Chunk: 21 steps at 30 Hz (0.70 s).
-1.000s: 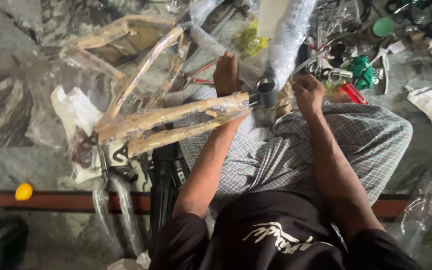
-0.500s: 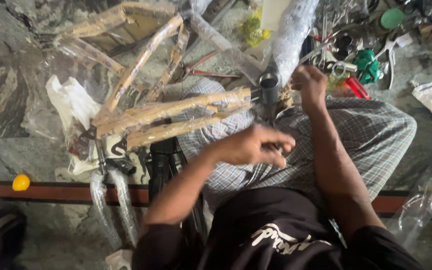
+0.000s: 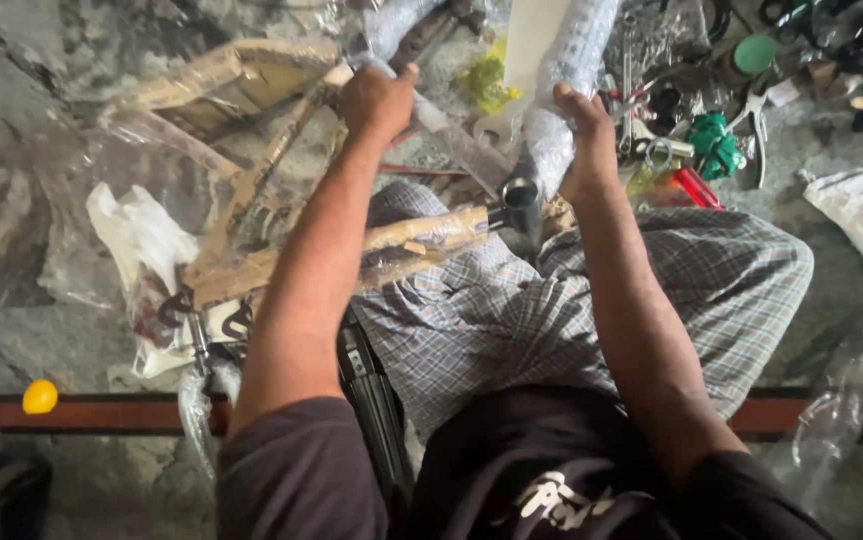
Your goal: The person is assembling a bicycle by attaching the handlebar stem to the frame. They use a wrench to tighten the stem and then remove protective packaging from the handlebars.
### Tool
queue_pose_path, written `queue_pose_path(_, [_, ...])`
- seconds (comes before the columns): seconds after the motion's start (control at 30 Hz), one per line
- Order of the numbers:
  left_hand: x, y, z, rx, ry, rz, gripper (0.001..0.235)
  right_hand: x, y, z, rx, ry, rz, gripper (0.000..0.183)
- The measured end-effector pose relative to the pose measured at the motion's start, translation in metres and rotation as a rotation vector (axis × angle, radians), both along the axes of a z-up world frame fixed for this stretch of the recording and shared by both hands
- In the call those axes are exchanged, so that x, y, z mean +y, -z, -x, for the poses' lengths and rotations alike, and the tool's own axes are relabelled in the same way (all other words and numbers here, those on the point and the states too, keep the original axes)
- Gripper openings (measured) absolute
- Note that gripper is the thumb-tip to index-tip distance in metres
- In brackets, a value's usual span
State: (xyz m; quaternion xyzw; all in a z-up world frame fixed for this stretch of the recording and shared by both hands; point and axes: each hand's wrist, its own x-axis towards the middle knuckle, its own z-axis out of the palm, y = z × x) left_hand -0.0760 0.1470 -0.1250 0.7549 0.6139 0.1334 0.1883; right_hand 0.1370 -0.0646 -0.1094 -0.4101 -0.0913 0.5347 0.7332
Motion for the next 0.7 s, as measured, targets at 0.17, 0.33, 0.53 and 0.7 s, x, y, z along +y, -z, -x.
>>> queue_pose_path(0.17, [-0.006, 0.014, 0.003, -0.216, -0.112, 0.127, 0.056, 0.000, -0.008, 0.007, 0.087, -0.015, 0.040, 0.047])
queue_pose_path(0.33, [-0.019, 0.019, -0.006, -0.694, -0.454, 0.692, 0.043, -0.003, -0.007, 0.009, 0.121, -0.005, 0.085, 0.049])
queue_pose_path(0.53, [-0.007, 0.040, -0.018, -0.824, -0.614, 0.438, 0.033, -0.007, -0.017, 0.019, 0.036, 0.053, 0.027, 0.058])
queue_pose_path(0.7, [-0.025, 0.021, -0.006, -1.105, -0.577, 0.554, 0.023, -0.025, -0.034, 0.029, -0.083, 0.077, -0.093, 0.067])
